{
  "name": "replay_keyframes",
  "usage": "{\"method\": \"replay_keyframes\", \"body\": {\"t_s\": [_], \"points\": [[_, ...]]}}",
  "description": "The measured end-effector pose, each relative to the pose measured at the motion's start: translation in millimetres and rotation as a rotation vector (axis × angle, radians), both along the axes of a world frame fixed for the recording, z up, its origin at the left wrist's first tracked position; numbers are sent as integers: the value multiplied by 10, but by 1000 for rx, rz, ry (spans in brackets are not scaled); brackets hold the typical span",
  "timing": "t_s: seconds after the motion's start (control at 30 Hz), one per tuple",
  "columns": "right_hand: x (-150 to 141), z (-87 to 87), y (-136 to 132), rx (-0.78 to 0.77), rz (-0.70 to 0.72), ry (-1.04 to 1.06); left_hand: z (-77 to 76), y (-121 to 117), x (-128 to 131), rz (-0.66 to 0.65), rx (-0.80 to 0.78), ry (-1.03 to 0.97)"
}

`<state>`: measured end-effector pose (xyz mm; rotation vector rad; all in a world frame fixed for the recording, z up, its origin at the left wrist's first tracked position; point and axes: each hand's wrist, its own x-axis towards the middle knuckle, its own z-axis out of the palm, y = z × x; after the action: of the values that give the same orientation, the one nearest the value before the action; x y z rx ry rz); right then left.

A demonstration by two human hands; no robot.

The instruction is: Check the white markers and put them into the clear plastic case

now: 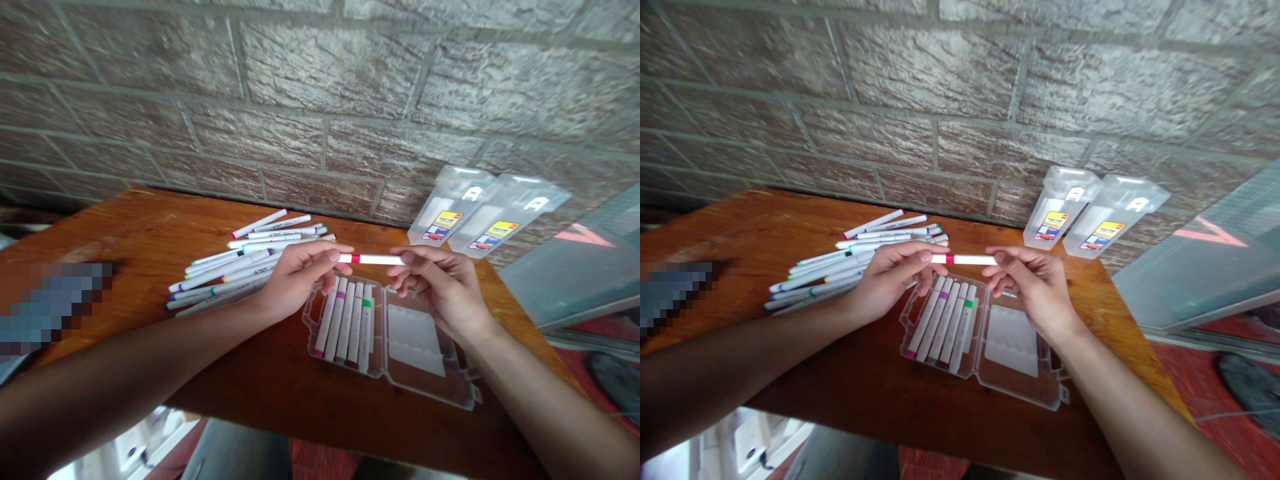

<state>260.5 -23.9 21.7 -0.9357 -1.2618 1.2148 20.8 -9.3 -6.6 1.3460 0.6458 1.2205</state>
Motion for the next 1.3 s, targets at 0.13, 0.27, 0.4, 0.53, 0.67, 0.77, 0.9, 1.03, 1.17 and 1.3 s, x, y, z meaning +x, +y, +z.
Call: {"method": "replay_keyframes", "body": {"t_s": [0.13, 0.27, 0.4, 0.53, 0.67, 0.77, 0.9, 1.03, 1.17, 1.3], "points": [[1, 30, 18, -60, -12, 56, -5, -16, -9, -68, 2, -63], [21, 30, 45, -119, -22, 94, 3, -44, -14, -124, -6, -81], [40, 18, 73, -173, -31, 126, 20, -62, -19, -154, 15, -55], [41, 25, 97, -234, -26, 161, 31, -72, -20, -180, 36, -35], [36, 40, 107, -290, -20, 191, 46, -92, -23, -183, 71, 1], [27, 51, 106, -306, -28, 201, 77, -115, -23, -163, 94, 59], [6, 68, 98, -313, -41, 200, 115, -140, -16, -142, 103, 112], [-6, 80, 91, -316, -55, 198, 111, -148, -3, -135, 111, 102], [-3, 83, 93, -311, -54, 201, 108, -154, 0, -143, 106, 92], [3, 74, 90, -285, -51, 199, 107, -147, -1, -148, 75, 93]]}}
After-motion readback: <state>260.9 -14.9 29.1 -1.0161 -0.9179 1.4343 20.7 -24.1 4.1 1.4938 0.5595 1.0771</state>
